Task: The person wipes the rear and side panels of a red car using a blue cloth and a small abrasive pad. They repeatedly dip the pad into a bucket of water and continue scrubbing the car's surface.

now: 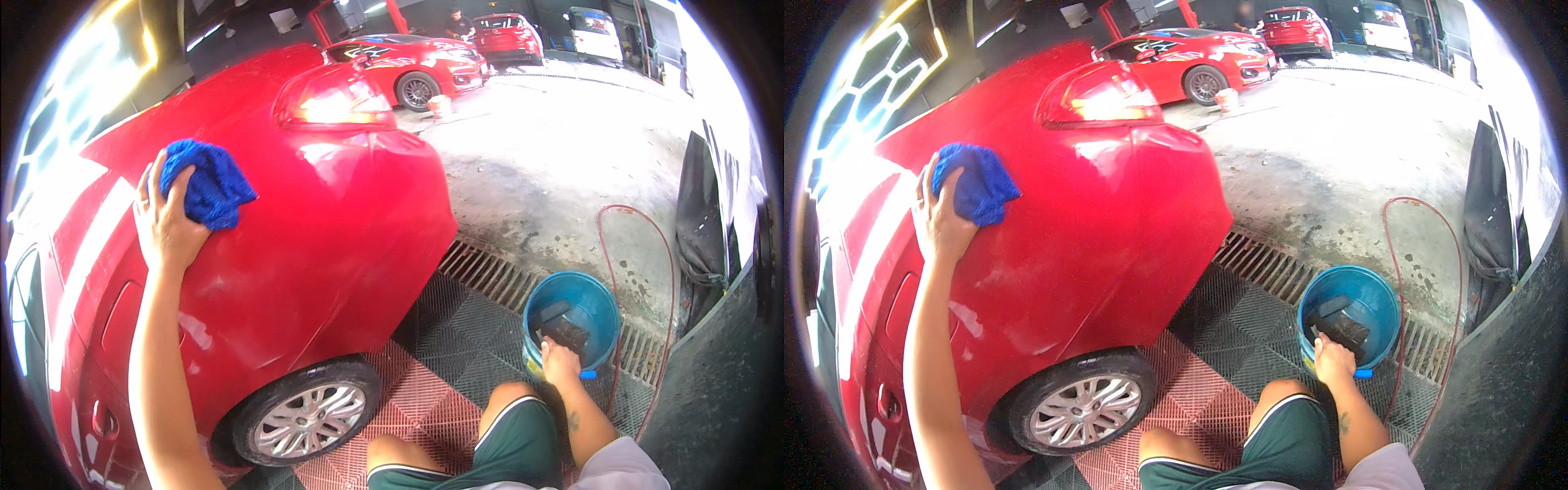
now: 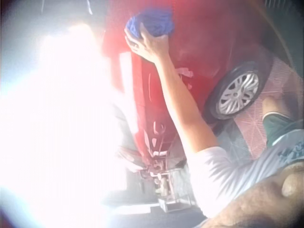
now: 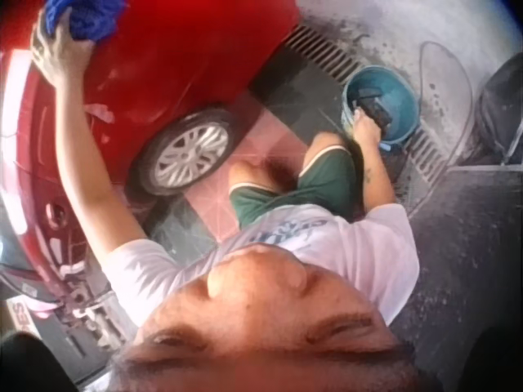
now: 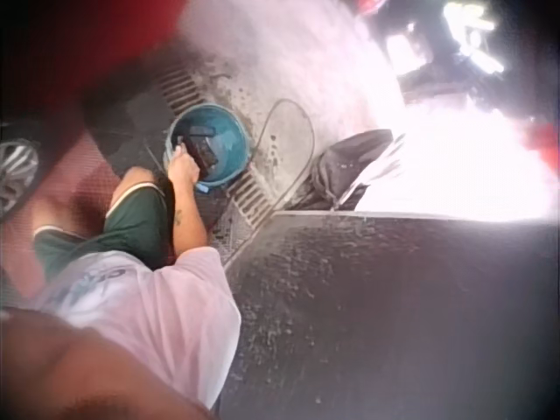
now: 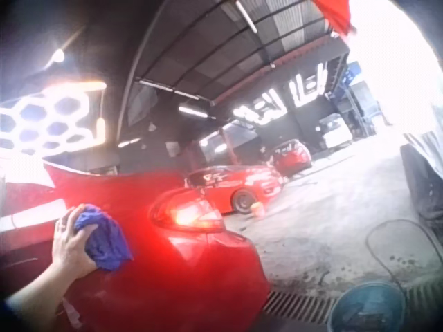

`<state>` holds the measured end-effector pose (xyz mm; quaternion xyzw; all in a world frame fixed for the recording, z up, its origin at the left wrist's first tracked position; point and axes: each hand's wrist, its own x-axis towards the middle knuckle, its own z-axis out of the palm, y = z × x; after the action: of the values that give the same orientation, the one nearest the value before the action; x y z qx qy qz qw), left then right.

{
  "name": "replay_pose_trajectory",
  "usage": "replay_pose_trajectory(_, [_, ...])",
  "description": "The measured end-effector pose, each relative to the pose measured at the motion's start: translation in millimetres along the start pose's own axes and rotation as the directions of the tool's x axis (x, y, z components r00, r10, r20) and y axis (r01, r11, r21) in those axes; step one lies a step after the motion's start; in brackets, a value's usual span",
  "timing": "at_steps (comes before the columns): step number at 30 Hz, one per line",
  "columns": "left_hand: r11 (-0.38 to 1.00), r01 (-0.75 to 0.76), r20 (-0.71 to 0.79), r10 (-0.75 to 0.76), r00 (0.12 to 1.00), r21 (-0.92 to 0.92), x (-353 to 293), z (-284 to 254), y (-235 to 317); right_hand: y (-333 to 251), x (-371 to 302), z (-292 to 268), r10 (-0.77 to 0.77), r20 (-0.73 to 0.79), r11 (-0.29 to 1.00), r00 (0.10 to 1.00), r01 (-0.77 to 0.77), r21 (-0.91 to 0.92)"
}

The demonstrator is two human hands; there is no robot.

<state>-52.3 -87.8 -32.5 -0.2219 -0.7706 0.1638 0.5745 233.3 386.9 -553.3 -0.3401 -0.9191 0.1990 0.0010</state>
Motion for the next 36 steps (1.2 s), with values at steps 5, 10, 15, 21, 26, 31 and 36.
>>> replay_pose_trajectory(5, [1.0, 0.006, 0.0, -0.006, 1.0, 0.013, -5.8, 3.9, -6.0, 1.6, -4.0, -0.9, -0.091, -0.045, 0.996, 0.995, 0.091, 0.015])
replay_pose_trajectory(10, [1.0, 0.0, 0.009, 0.0, 1.0, 0.027, -1.1, 3.4, -5.4, -4.0, -6.4, -7.8, -0.091, -0.028, 0.994, 0.995, 0.092, 0.061])
replay_pose_trajectory(15, [1.0, -0.006, -0.006, 0.006, 1.0, 0.008, 0.9, 3.2, -1.5, 0.5, -6.6, -9.2, -0.11, -0.078, 0.99, 0.991, 0.116, 0.086])
replay_pose_trajectory(21, [1.0, -0.013, -0.018, 0.013, 1.0, -0.005, 0.0, 0.2, -0.1, 4.9, -6.5, -13.3, -0.093, -0.189, 0.963, 0.977, 0.137, 0.233])
replay_pose_trajectory(26, [1.0, -0.008, -0.027, 0.008, 1.0, -0.014, 1.1, 0.3, 1.8, 8.6, -9.5, -11.3, -0.142, -0.107, 0.98, 0.984, 0.155, 0.128])
replay_pose_trajectory(31, [1.0, -0.008, -0.019, 0.008, 1.0, -0.016, -4.8, 0.5, -1.8, 1.9, -4.8, -13.4, -0.124, 0.045, 0.991, 0.991, 0.121, 0.064])
replay_pose_trajectory(36, [1.0, -0.018, -0.038, 0.018, 0.999, -0.012, -2.4, 4.9, -6.1, 1.4, -0.5, -13.3, -0.105, 0.051, 0.993, 0.993, 0.102, 0.062])
